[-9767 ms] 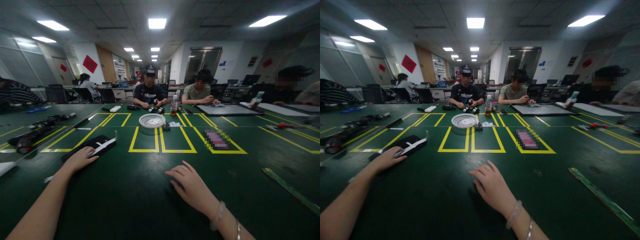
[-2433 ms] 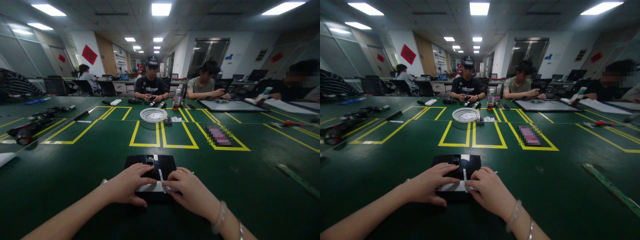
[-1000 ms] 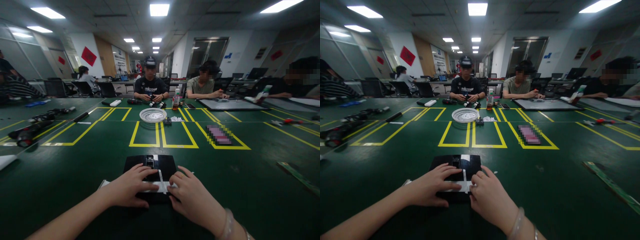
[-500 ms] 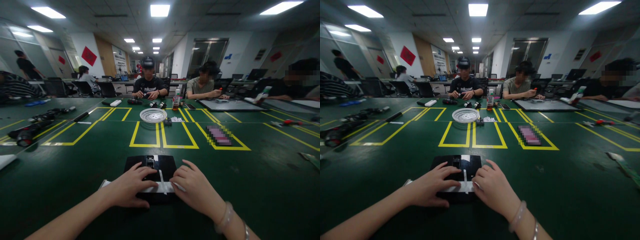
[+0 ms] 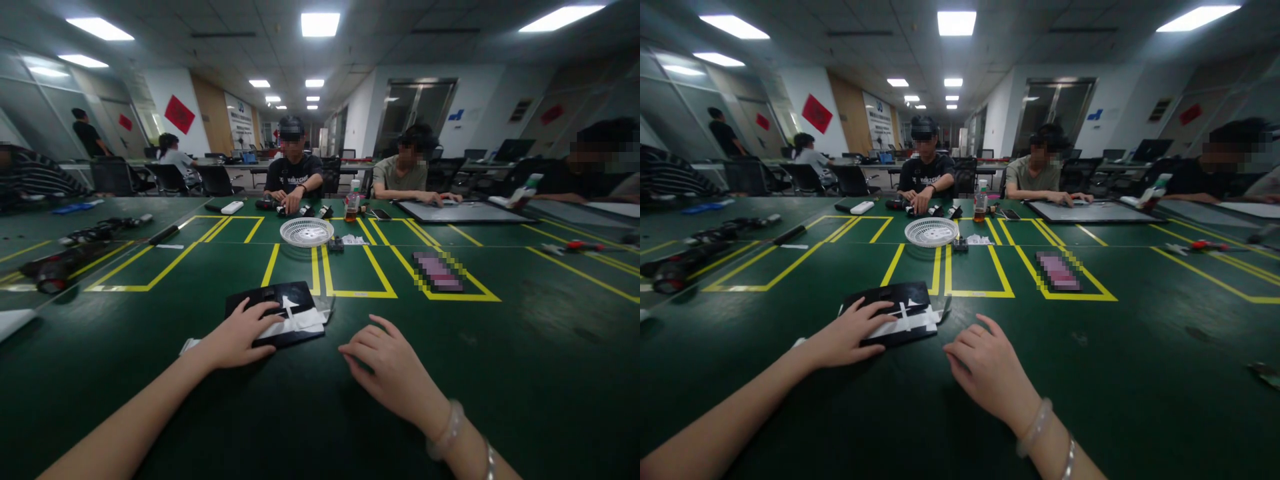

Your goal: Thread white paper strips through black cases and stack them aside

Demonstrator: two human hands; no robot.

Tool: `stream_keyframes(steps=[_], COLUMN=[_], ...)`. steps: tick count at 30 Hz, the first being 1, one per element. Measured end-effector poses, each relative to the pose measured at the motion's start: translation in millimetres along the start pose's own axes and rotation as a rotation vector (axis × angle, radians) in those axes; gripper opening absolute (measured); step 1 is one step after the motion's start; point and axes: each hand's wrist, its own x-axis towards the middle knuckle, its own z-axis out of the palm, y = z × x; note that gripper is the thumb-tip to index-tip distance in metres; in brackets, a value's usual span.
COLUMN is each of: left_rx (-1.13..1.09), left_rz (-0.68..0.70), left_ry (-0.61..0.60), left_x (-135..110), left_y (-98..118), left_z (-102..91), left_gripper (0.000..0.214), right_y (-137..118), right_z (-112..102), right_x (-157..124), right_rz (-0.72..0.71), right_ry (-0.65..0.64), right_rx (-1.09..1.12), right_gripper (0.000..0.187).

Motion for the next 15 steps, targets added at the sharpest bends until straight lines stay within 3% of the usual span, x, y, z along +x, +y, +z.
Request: stream_keyframes(steps=[7,15], left_rx=[0.024,-0.026], left_rz=[-0.265,-0.629], left_ry=[0.016,0.004], left_x=[-11.9,-41.8], left_y=[-59.9,-130.8], left_z=[-1.6,-1.8], left_gripper=[0.058,0.066], right_y=[0.8,3.1], right_z=[2.0,6.1], right_x=[-0.4,-2.0], right_rz=[0.006,0.004], right_ry=[-0.01,-0.018], right_rx=[0.019,0.04], right_gripper=[0.021,0.02])
